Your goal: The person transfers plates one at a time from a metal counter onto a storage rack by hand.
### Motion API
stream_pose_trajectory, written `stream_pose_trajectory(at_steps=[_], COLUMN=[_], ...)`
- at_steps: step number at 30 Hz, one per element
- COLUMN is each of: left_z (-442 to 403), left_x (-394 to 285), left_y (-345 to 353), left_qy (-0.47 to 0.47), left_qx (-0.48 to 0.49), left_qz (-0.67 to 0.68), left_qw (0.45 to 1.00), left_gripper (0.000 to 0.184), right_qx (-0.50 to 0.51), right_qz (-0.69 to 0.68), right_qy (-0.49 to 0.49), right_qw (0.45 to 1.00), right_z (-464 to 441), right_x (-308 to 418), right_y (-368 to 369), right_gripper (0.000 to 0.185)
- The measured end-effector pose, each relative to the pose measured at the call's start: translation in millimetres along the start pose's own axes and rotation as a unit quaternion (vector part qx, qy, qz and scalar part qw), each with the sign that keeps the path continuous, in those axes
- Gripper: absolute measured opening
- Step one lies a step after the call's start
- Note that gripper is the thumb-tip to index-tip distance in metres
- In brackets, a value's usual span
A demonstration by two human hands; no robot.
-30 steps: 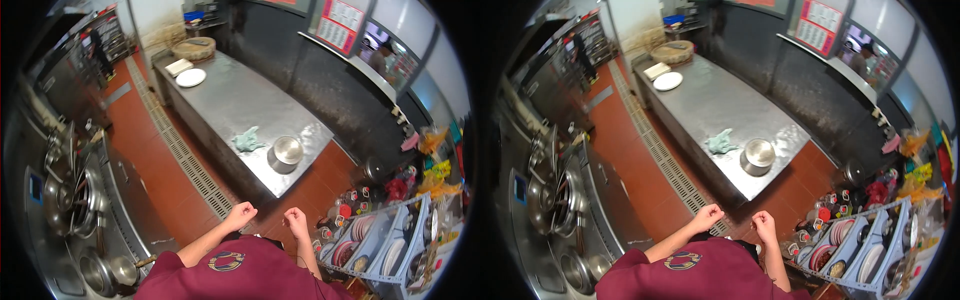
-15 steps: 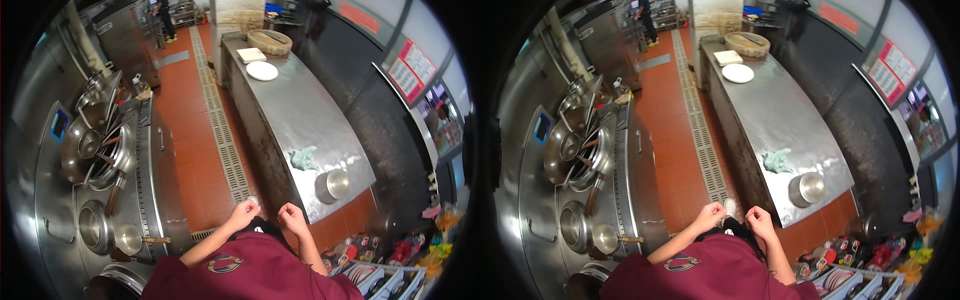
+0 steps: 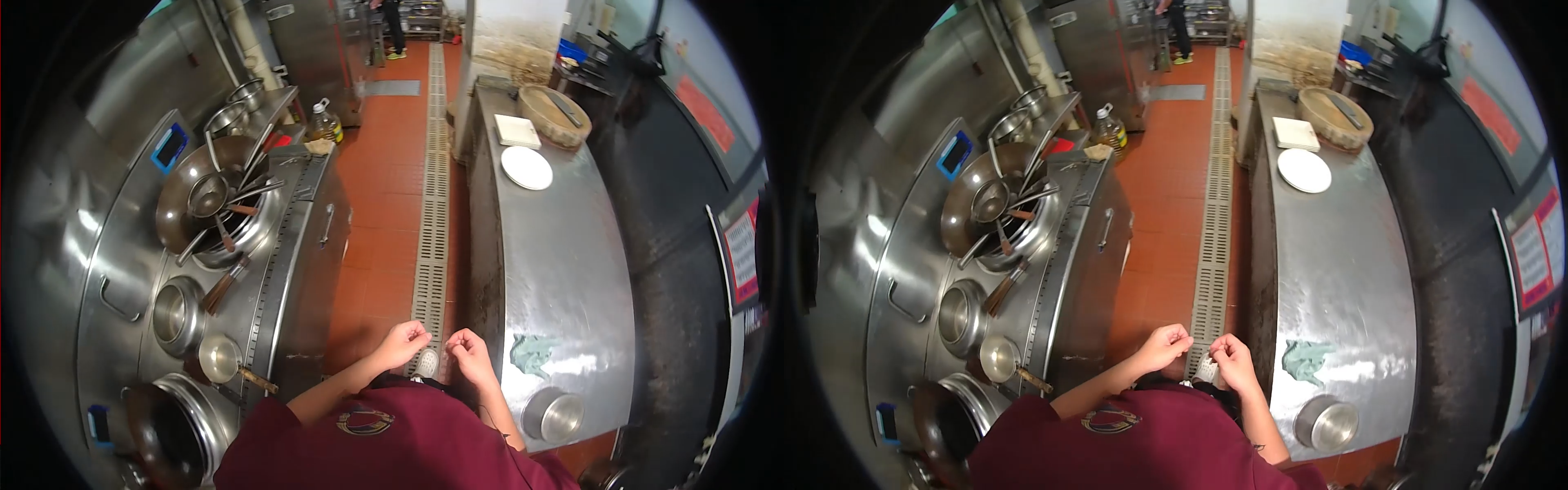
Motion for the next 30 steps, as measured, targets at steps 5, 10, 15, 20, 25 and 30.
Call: stream_pose_trajectory(at_steps=[5, 10, 15, 20, 25, 30], left_z=[-24, -28, -35, -52, -86, -150], left_x=[-10, -32, -25, -4, -19, -7], left_y=[-4, -15, -24, -40, -67, -95], left_qy=[-0.015, -0.049, -0.087, -0.07, -0.054, -0.048], left_qx=[-0.032, -0.07, -0.084, -0.088, -0.07, -0.003], left_qz=[-0.019, -0.051, -0.07, -0.03, 0.01, 0.015], left_qw=[0.999, 0.995, 0.99, 0.993, 0.996, 0.999], left_gripper=[0.015, 0.018, 0.019, 0.019, 0.018, 0.015], right_qx=[0.028, 0.105, 0.125, 0.151, 0.121, 0.061], right_qz=[0.02, 0.021, 0.024, 0.036, 0.094, 0.109], right_qy=[0.016, 0.028, 0.067, 0.056, 0.023, 0.0], right_qw=[0.999, 0.994, 0.99, 0.986, 0.988, 0.992], right_z=[-43, -72, -102, -128, -157, -192], right_x=[11, 8, 7, 1, 13, 30], right_y=[-7, -8, 0, 10, 14, 19], right_gripper=[0.002, 0.004, 0.005, 0.004, 0.002, 0.002])
Point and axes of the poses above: each hand's wrist, its own z-axis away from the middle knuckle, its own y-axis out of the palm, x = y × z, the point moved 1 cm from there along -z, towards the middle knuckle, and after that the axes turned 13 degrees about -z, right-handed, at the moved point
